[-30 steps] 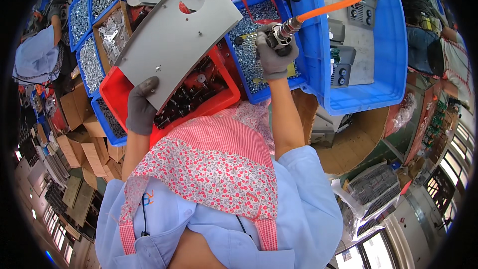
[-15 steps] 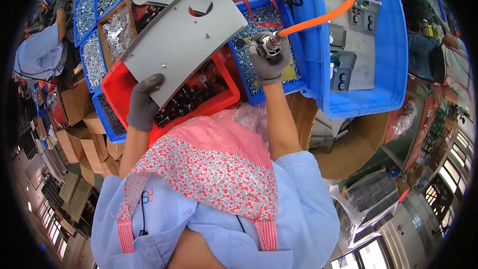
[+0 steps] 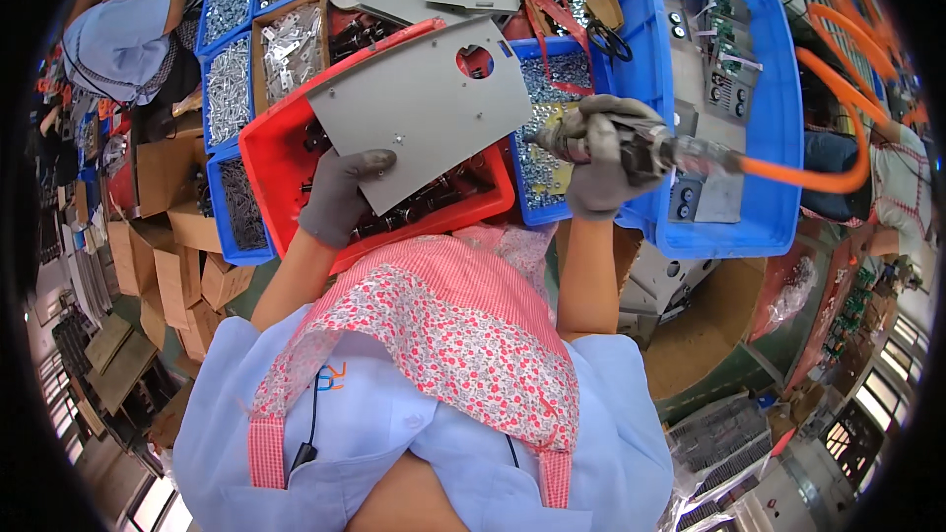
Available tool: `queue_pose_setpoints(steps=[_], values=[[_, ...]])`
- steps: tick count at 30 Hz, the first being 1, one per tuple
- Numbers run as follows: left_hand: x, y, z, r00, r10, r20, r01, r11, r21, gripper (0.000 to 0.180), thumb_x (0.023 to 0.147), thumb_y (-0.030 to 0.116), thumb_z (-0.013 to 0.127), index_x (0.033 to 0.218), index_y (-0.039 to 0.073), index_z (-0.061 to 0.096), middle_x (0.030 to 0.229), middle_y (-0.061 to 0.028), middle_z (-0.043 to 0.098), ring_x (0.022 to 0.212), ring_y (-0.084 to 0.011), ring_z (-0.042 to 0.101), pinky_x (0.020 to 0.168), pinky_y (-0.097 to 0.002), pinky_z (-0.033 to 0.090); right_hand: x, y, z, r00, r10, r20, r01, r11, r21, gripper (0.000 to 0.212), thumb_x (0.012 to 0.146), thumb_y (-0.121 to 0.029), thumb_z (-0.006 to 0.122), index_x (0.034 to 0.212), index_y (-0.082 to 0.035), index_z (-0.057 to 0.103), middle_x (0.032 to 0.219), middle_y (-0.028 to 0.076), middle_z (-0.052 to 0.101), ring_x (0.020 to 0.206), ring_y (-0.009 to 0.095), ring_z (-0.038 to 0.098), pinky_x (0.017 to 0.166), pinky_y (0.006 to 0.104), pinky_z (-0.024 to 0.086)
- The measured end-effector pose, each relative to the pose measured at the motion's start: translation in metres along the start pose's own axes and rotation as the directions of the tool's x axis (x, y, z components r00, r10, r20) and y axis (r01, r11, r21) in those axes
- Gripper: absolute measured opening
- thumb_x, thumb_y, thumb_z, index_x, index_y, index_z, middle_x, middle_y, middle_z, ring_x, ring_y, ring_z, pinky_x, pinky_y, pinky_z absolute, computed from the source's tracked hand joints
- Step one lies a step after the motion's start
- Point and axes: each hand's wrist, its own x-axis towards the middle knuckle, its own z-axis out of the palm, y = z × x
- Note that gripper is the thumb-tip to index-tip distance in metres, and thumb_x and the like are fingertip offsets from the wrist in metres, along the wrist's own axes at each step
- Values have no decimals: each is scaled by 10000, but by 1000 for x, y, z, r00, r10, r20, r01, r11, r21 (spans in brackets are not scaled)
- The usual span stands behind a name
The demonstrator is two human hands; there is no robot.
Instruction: Use a pneumatic screwdriver to secure components onto a metal enclosure plate on an assembly line.
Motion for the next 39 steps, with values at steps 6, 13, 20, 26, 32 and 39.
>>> queue_pose_setpoints(steps=[6, 13, 20, 26, 32, 39], values=[[-21, -12, 27, 996, 1, 92, -5, 999, 42, 336, 715, -51, 656, 1042, -79, 583, 904, -141, 662, 762, -227, 666, 720, -350, 564, -32, -61, 58, 885, -28, 465, -91, 969, 231, 269, 825, 23, 480, 1093, -1, 479, 706, 170, 539, 550, 212, 506, 539, 429, 485], [-40, -19, 33, 979, -26, 202, 7, 996, 94, 419, 679, -90, 662, 1080, -58, 543, 968, -158, 642, 822, -247, 659, 764, -378, 558, -70, -64, 74, 941, -74, 330, 31, 990, 135, 278, 749, -56, 532, 1008, 39, 495, 846, 198, 582, 616, 229, 565, 558, 406, 486], [-55, -26, 23, 971, -54, 235, 25, 992, 124, 424, 675, -76, 676, 1078, -49, 546, 950, -139, 636, 827, -237, 655, 764, -373, 552, -94, -66, 65, 908, -136, 397, 44, 972, 232, 384, 777, 51, 540, 1138, -34, 440, 895, 202, 597, 620, 233, 578, 527, 387, 496], [-71, -26, 37, 938, -129, 323, 75, 982, 175, 411, 671, -29, 667, 1068, -61, 569, 974, -130, 640, 837, -217, 651, 770, -344, 548, -120, -82, 50, 938, -114, 328, 100, 993, 57, 315, 748, 27, 585, 1050, -16, 508, 874, 162, 630, 650, 198, 615, 556, 346, 519], [-66, -38, 51, 821, -244, 517, 3, 906, 422, 431, 666, 20, 653, 1086, -48, 585, 976, -107, 648, 843, -180, 631, 766, -306, 514, -153, -137, 49, 974, -97, 204, 178, 888, -423, 262, 747, 7, 636, 987, -29, 535, 854, 113, 624, 745, 165, 625, 642, 301, 515], [-55, -102, 129, 473, -417, 776, -306, 748, 589, 395, 708, 174, 698, 1057, -5, 645, 984, -107, 673, 842, -187, 634, 767, -312, 497, -190, -175, 36, 924, -148, 352, 305, 839, -450, 317, 710, 19, 706, 996, 18, 570, 820, 104, 625, 717, 176, 610, 626, 288, 500]])
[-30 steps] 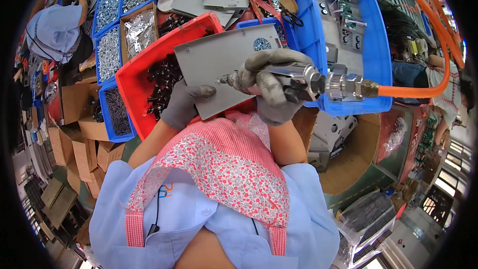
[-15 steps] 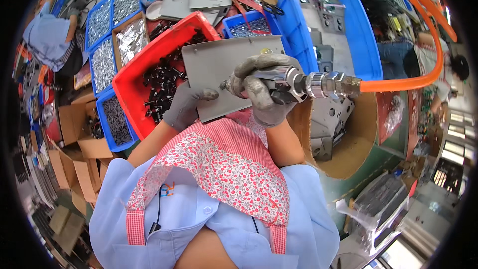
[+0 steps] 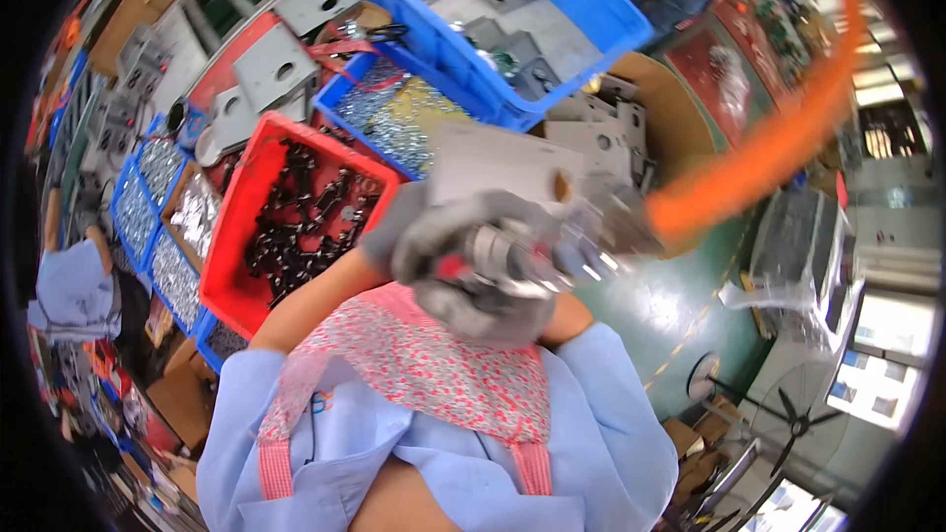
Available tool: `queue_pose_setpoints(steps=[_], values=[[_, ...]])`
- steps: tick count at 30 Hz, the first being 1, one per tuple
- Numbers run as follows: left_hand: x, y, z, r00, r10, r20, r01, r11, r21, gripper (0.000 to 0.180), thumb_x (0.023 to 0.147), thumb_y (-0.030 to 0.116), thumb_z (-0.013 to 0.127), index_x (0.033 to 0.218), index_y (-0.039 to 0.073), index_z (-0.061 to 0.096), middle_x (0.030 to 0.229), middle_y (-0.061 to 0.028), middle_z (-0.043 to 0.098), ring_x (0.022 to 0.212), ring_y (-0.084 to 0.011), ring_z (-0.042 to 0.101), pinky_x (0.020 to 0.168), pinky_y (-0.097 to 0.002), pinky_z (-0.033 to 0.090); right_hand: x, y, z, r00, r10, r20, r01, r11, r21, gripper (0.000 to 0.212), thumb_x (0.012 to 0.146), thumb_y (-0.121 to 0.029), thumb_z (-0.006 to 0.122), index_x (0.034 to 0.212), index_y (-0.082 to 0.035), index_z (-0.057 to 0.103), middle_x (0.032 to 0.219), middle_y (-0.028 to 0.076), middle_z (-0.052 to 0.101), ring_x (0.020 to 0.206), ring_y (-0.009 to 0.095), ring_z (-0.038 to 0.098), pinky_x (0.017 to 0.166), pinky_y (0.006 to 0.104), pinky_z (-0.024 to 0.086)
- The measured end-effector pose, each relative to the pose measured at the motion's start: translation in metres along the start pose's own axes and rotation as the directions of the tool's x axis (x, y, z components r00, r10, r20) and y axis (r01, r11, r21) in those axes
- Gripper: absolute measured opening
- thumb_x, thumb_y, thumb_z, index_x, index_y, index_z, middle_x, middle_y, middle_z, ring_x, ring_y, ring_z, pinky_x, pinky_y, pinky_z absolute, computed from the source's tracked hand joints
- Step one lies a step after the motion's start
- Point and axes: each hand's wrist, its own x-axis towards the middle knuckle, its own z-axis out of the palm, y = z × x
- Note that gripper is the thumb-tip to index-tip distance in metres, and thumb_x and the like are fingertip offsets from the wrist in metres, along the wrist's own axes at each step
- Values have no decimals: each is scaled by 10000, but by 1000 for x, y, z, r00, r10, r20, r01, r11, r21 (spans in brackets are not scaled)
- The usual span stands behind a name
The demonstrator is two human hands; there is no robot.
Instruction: Use a pneumatic screwdriver to secure components onto a metal enclosure plate on an assembly line.
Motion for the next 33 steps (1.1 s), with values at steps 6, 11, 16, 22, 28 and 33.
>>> queue_pose_setpoints(steps=[6, 11, 16, 22, 28, 33], values=[[58, 9, 61, 972, 141, 188, -119, 985, -122, 347, 843, 290, 635, 1043, 7, 650, 991, -123, 678, 904, -210, 635, 830, -337, 482, -3, 17, 1, 997, 23, -73, -12, 988, 155, 380, 775, -51, 658, 1077, 48, 451, 792, 198, 599, 627, 233, 595, 550, 354, 512], [89, -28, -23, 978, 93, 184, -185, 792, 581, 380, 840, 318, 621, 1123, 64, 626, 1018, -111, 677, 920, -259, 649, 840, -368, 490, -11, 31, -13, 896, 272, -352, -164, 937, 308, 306, 709, 88, 596, 991, 65, 481, 784, 180, 618, 577, 184, 606, 518, 308, 529], [98, -39, -145, 974, 51, -221, 212, 143, 967, 364, 838, 299, 578, 1139, 96, 589, 982, -177, 671, 910, -343, 654, 787, -431, 507, -5, 50, -34, 733, 455, -505, -332, 888, 319, 195, 721, 71, 566, 906, 38, 514, 738, 152, 609, 525, 161, 575, 450, 285, 488], [145, -75, -134, 907, -210, -365, 358, -70, 931, 415, 770, 220, 638, 1106, -13, 567, 1061, -207, 630, 932, -382, 647, 700, -591, 494, 22, 63, -41, 709, 521, -475, -379, 850, 366, 204, 731, 95, 550, 922, 29, 522, 767, 149, 612, 543, 157, 576, 485, 272, 488], [178, -69, -131, 826, -404, -392, 409, -49, 911, 477, 805, 212, 616, 1160, -91, 521, 1096, -202, 593, 961, -370, 638, 684, -470, 554, 32, 73, -52, 702, 569, -429, -479, 822, 307, 224, 725, 103, 553, 938, 37, 525, 780, 148, 618, 571, 158, 585, 516, 277, 493], [163, -46, -125, 922, -365, -128, 363, 931, -36, 406, 842, 285, 615, 1091, -34, 576, 913, -143, 622, 756, -239, 659, 586, -359, 559, 42, 92, -67, 646, 632, -429, -490, 774, 401, 220, 751, 98, 559, 955, 22, 526, 796, 138, 620, 598, 163, 598, 531, 274, 492]])
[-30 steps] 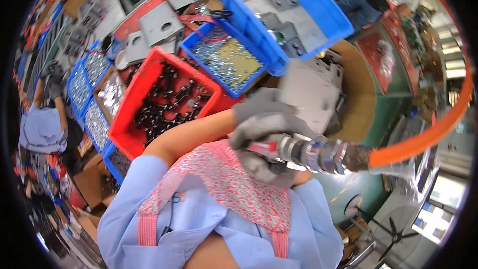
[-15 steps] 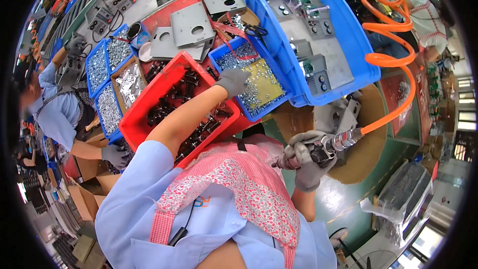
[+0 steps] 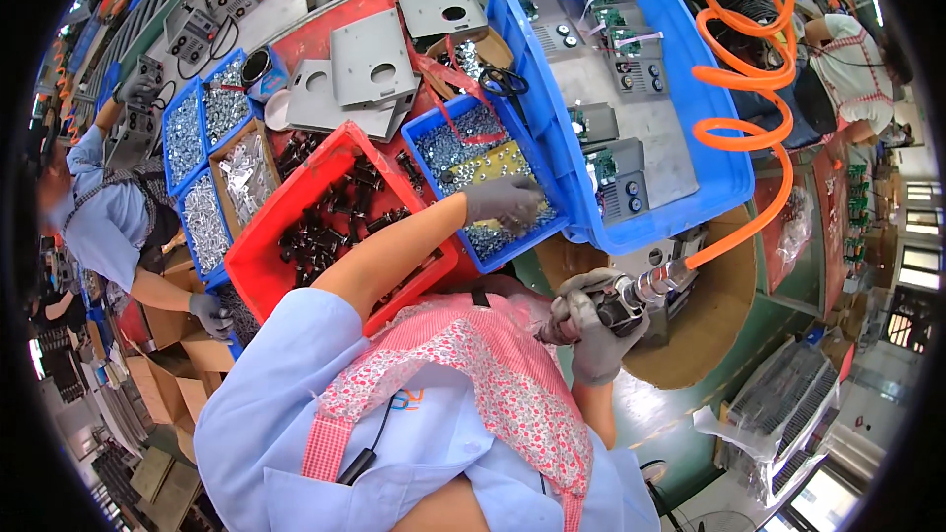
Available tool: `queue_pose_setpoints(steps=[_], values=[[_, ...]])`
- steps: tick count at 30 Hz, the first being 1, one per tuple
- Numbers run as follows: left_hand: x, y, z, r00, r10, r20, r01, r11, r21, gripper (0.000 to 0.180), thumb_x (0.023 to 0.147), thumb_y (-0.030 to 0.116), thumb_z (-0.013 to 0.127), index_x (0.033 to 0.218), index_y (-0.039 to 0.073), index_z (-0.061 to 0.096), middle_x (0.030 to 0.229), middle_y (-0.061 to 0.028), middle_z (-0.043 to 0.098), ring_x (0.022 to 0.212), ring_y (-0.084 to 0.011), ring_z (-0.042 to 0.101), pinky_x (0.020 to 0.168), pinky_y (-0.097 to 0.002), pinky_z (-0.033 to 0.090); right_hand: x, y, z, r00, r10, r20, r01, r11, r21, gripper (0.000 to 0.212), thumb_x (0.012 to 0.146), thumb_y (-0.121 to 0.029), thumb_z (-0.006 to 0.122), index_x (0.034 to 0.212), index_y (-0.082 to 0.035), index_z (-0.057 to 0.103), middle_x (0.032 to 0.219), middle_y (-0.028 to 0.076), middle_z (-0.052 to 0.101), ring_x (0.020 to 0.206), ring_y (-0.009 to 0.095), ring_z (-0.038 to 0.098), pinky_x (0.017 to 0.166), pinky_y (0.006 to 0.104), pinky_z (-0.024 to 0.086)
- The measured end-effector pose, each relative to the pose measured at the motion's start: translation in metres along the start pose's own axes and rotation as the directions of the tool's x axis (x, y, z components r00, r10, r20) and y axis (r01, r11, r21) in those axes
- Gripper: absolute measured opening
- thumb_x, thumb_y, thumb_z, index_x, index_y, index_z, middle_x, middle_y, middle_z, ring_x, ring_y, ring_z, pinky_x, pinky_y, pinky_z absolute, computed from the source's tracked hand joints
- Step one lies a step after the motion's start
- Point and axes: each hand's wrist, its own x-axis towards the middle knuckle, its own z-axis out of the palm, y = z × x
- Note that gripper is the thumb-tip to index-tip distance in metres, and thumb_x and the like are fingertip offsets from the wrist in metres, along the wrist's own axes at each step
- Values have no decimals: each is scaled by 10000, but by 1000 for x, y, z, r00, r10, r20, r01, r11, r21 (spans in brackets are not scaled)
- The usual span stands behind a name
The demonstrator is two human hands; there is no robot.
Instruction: Use a pneumatic screwdriver to secure components onto a metal enclosure plate on an assembly line.
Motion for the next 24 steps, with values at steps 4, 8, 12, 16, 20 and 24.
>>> queue_pose_setpoints(steps=[4, 8, 12, 16, 20, 24], values=[[3, 13, -61, 857, 355, -374, -355, 932, 72, 326, 834, 277, 618, 1057, 40, 603, 837, -80, 645, 722, -176, 651, 606, -333, 539, 15, 1, -5, 1000, -10, 28, 11, 1000, -14, 215, 766, 93, 554, 967, 18, 531, 810, 136, 622, 600, 161, 598, 529, 266, 486], [-34, 51, -175, 188, 514, -837, -114, 858, 501, 330, 800, 248, 610, 1043, 24, 608, 980, -190, 654, 948, -351, 616, 831, -417, 481, 25, -2, 5, 1000, -19, 16, 20, 999, -26, 223, 783, 89, 567, 992, 20, 535, 817, 128, 617, 601, 155, 594, 518, 257, 475], [-61, 15, -309, 37, 414, -910, 528, 765, 369, 476, 755, 334, 660, 1122, 42, 582, 1005, -191, 618, 899, -352, 606, 806, -437, 496, 20, -7, 10, 999, 31, 14, -31, 999, -16, 227, 787, 111, 567, 989, 13, 534, 834, 138, 609, 596, 151, 581, 496, 250, 449], [-37, -18, -331, 392, -89, -916, -110, 984, -142, 202, 843, 260, 554, 796, 64, 548, 617, -39, 498, 510, -187, 516, 419, -323, 439, 15, -2, 6, 998, -26, -57, 22, 997, -74, 235, 780, 115, 564, 989, 10, 541, 806, 137, 618, 592, 155, 581, 511, 269, 464], [-41, -62, -378, 609, -2, -793, 15, 1000, 9, 230, 835, 213, 470, 844, 5, 567, 580, -56, 536, 480, -168, 508, 393, -306, 391, 2, -6, 3, 999, -15, -41, 13, 998, -68, 243, 762, 93, 587, 986, 9, 546, 792, 135, 623, 589, 160, 590, 533, 280, 484], [-59, 7, -310, 677, -26, -736, -310, 897, -317, 171, 892, 217, 469, 787, 87, 507, 616, -34, 502, 466, -110, 455, 358, -236, 341, -12, 0, 3, 997, -33, -70, 28, 997, -75, 240, 753, 70, 605, 978, 9, 547, 789, 133, 622, 589, 158, 596, 540, 281, 493]])
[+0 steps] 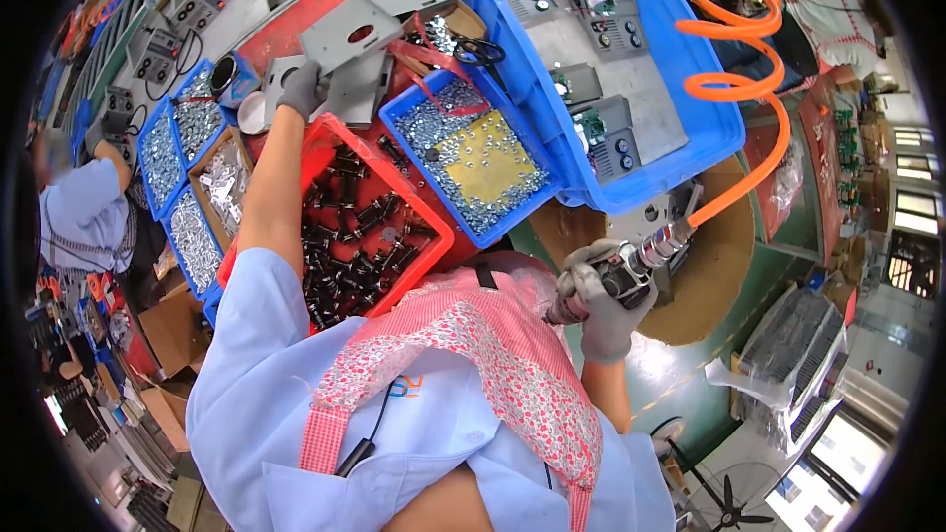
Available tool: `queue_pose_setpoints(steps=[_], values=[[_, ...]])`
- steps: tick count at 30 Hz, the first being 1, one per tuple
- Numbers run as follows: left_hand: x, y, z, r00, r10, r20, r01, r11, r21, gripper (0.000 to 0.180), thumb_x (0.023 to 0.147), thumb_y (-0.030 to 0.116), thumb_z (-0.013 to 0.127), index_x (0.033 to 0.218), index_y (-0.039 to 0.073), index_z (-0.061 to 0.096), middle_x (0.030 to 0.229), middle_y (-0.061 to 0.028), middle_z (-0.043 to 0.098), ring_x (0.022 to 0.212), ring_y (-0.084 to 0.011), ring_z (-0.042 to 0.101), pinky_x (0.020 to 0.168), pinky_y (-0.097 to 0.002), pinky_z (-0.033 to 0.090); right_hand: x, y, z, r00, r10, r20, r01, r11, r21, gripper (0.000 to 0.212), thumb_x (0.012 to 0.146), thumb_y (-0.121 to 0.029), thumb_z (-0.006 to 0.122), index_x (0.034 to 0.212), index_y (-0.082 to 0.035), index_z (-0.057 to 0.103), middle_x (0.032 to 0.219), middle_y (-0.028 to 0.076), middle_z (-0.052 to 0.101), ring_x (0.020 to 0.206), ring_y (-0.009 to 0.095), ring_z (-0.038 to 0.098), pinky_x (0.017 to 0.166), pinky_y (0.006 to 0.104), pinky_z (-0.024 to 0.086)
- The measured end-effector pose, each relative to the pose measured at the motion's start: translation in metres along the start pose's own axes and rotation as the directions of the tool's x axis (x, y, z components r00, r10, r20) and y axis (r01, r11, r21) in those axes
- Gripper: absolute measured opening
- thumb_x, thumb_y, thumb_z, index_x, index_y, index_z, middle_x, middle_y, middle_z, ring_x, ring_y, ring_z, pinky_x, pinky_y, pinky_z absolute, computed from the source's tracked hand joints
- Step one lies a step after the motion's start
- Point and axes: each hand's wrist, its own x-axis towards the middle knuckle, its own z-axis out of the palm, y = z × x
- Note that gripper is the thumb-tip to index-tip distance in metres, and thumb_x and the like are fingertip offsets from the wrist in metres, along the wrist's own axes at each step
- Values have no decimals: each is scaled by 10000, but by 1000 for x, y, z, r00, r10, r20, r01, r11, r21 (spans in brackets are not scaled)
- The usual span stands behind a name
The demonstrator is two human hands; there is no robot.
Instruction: Use a pneumatic screwdriver to secure components onto a metal enclosure plate on an assembly line.
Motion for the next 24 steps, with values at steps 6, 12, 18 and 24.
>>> queue_pose_setpoints(steps=[6, 12, 18, 24], values=[[-101, 9, 24, 960, 274, 61, -257, 945, -202, 178, 900, 188, 388, 897, 54, 504, 664, -55, 538, 455, -104, 461, 371, -227, 350, -15, 6, 16, 992, -8, 124, 6, 1000, 22, 218, 774, 59, 589, 982, 11, 546, 800, 131, 619, 585, 147, 591, 526, 269, 479], [-249, -43, 60, 658, 752, -28, -724, 642, 252, 225, 960, 226, 481, 1011, 7, 462, 785, -106, 529, 622, -216, 558, 556, -345, 467, -7, 11, 54, 933, -2, 360, -40, 993, 111, 217, 829, -2, 576, 1040, 19, 532, 903, 164, 634, 629, 156, 609, 548, 284, 498], [-340, -88, 85, 169, 964, 205, -902, 67, 426, 238, 774, 128, 635, 970, 48, 526, 692, -109, 534, 557, -305, 557, 501, -405, 442, 4, 33, 80, 897, 132, 422, -186, 979, 88, 321, 867, -242, 601, 1092, -18, 555, 870, 131, 657, 686, 183, 640, 604, 312, 531], [-359, -130, 81, 127, 926, 354, -955, 17, 298, 276, 738, 178, 658, 967, 84, 536, 666, -81, 533, 552, -280, 564, 482, -419, 439, -2, 58, 72, 855, 99, 508, -277, 916, 288, 310, 828, -227, 609, 1052, -15, 574, 813, 115, 645, 703, 208, 625, 644, 324, 508]])
